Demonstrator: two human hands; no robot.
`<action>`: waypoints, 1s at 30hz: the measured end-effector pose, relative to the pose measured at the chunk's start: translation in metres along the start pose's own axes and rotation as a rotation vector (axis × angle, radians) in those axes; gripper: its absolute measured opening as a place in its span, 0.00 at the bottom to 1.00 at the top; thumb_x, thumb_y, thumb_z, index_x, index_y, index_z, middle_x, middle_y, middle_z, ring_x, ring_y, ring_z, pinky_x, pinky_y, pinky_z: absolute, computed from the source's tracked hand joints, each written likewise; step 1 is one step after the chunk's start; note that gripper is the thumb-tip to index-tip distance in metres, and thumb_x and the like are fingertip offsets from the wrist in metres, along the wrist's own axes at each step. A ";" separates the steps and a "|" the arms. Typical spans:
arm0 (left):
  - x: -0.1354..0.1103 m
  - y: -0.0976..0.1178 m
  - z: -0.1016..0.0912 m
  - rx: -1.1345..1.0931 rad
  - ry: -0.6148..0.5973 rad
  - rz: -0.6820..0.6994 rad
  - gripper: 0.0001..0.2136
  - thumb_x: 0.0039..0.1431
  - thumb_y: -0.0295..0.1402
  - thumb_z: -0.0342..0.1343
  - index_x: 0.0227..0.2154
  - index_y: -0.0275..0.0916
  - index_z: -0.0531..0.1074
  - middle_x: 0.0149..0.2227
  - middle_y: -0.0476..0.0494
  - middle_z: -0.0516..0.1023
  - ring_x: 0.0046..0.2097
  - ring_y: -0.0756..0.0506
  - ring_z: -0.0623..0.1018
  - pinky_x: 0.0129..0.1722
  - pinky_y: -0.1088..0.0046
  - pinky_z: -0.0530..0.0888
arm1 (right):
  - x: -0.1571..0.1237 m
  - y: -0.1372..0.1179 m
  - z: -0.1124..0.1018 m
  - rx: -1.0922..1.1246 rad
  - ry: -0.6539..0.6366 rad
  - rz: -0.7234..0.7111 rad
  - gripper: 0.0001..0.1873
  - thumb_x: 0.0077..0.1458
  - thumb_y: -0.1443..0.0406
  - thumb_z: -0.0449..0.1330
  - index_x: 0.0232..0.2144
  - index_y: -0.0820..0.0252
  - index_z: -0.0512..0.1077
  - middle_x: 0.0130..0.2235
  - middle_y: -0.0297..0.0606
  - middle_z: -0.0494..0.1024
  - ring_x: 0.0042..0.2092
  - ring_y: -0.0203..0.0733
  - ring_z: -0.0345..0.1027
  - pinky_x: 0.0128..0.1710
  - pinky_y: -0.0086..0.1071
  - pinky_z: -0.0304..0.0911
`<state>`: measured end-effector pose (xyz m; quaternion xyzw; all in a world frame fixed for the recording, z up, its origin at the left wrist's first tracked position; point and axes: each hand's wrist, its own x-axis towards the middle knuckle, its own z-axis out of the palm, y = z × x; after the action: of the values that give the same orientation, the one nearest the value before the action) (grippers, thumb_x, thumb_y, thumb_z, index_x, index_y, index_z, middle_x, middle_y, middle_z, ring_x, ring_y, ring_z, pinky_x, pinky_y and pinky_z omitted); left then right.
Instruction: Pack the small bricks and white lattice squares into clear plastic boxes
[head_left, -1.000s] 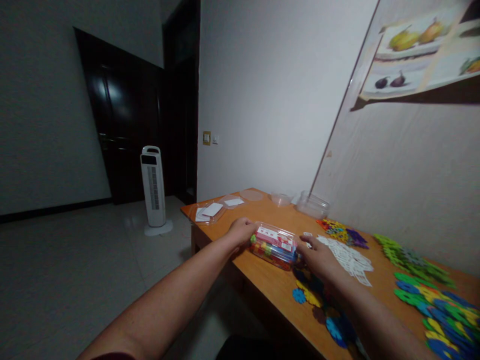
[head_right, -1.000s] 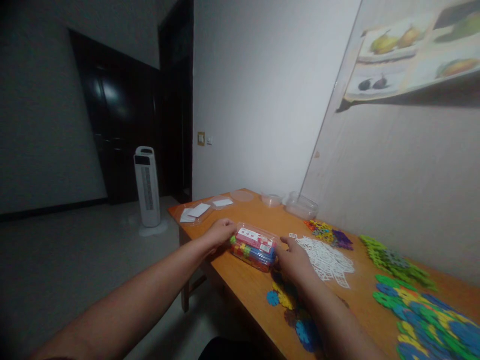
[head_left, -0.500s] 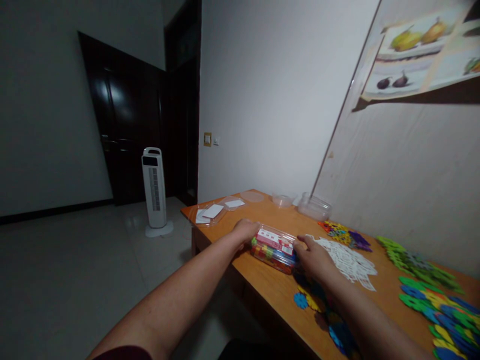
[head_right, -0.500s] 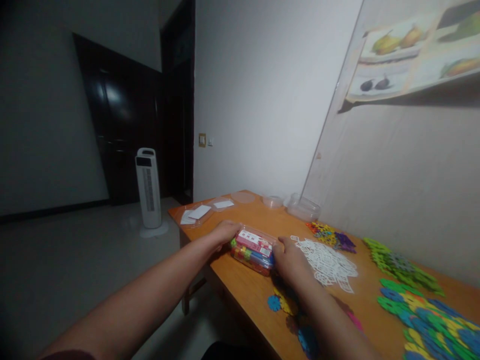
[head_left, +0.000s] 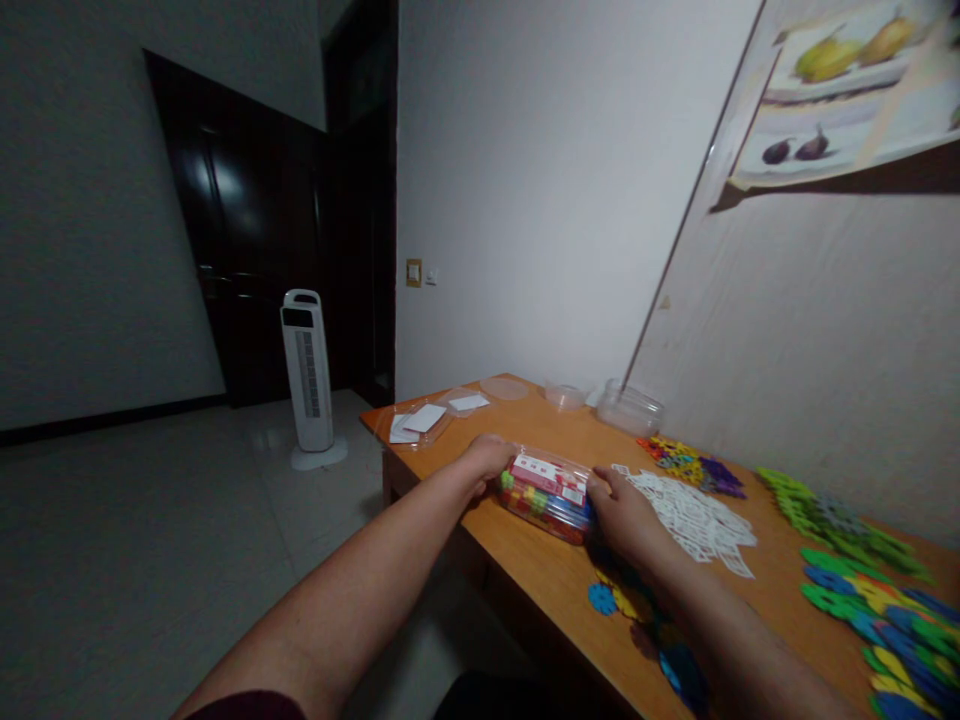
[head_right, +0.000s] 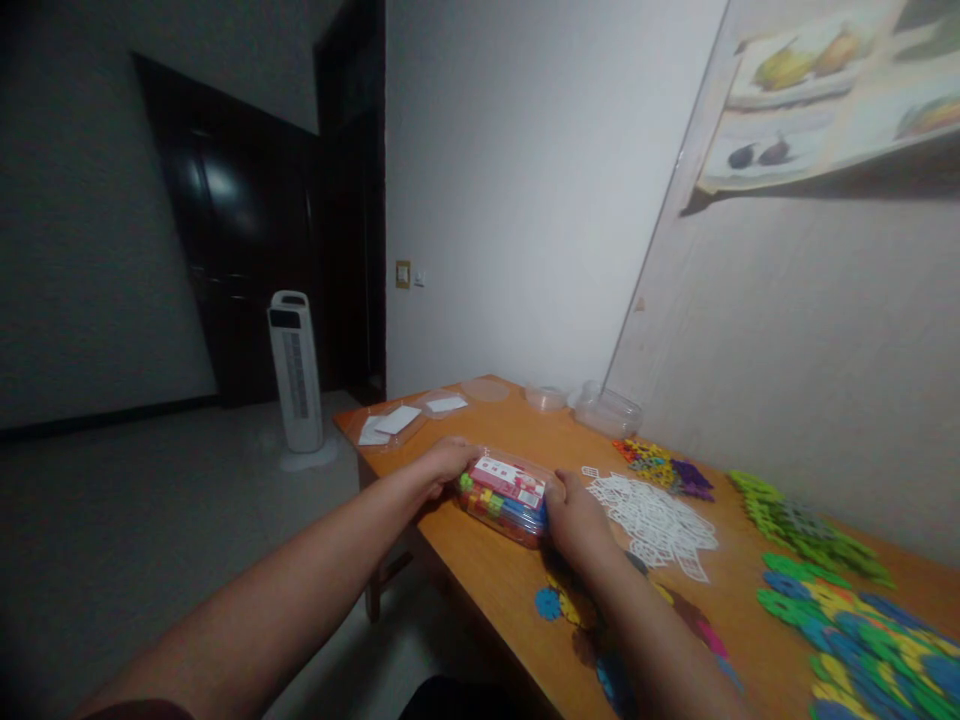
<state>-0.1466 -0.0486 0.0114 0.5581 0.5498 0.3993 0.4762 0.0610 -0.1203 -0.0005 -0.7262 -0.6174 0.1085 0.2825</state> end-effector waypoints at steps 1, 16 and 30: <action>0.000 0.000 0.000 -0.021 -0.013 -0.003 0.11 0.54 0.30 0.58 0.19 0.37 0.66 0.17 0.52 0.67 0.20 0.52 0.66 0.20 0.77 0.58 | 0.000 0.000 0.000 0.003 0.001 0.001 0.29 0.63 0.57 0.44 0.59 0.68 0.67 0.54 0.55 0.76 0.58 0.51 0.68 0.57 0.41 0.61; 0.016 -0.006 -0.001 -0.227 -0.116 -0.084 0.06 0.51 0.27 0.58 0.23 0.36 0.66 0.19 0.51 0.70 0.19 0.52 0.68 0.19 0.77 0.62 | 0.003 -0.003 -0.005 -0.067 -0.034 0.019 0.29 0.63 0.58 0.45 0.59 0.69 0.66 0.53 0.56 0.76 0.57 0.53 0.68 0.56 0.41 0.61; 0.004 -0.005 -0.008 -0.237 -0.127 -0.031 0.08 0.53 0.31 0.60 0.23 0.35 0.68 0.19 0.51 0.70 0.20 0.54 0.67 0.20 0.79 0.60 | -0.002 -0.009 -0.006 -0.126 -0.024 -0.004 0.29 0.62 0.57 0.45 0.59 0.68 0.66 0.52 0.55 0.77 0.55 0.53 0.70 0.55 0.42 0.61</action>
<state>-0.1552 -0.0443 0.0078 0.5136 0.4762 0.4177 0.5787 0.0563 -0.1229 0.0090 -0.7400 -0.6277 0.0777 0.2290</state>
